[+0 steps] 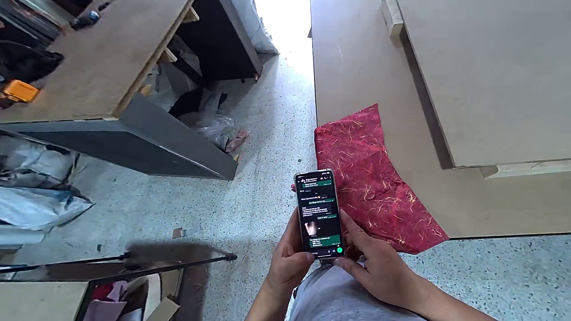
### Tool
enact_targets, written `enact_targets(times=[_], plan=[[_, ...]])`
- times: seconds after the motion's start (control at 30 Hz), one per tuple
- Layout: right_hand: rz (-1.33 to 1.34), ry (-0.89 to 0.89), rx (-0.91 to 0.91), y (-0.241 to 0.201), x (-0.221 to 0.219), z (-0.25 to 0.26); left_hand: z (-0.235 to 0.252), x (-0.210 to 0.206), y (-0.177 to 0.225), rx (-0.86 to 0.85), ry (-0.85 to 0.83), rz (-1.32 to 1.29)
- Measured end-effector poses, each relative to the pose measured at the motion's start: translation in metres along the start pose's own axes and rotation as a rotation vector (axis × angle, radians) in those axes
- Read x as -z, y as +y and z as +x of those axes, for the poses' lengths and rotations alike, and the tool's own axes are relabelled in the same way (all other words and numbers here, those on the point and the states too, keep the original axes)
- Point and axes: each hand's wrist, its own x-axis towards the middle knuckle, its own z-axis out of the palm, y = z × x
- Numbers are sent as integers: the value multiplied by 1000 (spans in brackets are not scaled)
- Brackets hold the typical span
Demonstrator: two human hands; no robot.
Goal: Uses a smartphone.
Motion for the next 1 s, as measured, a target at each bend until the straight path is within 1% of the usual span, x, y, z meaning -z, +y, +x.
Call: enact_targets(times=[0.23,0.43,0.53,0.77,1.0], plan=[[-23,42,11,2,-3,-6,-1,-2,1,11,-30,-6],[-17,34,-9,2,-5,-9,-2,-2,2,2,-36,26],[-23,41,-9,1,-6,-11,-3,-3,3,-4,-37,72],[-37,61,17,1,-9,-12,-3,-9,5,-5,24,220],[-27,70,25,1,-10,-13,-3,-5,6,-1,-13,183]])
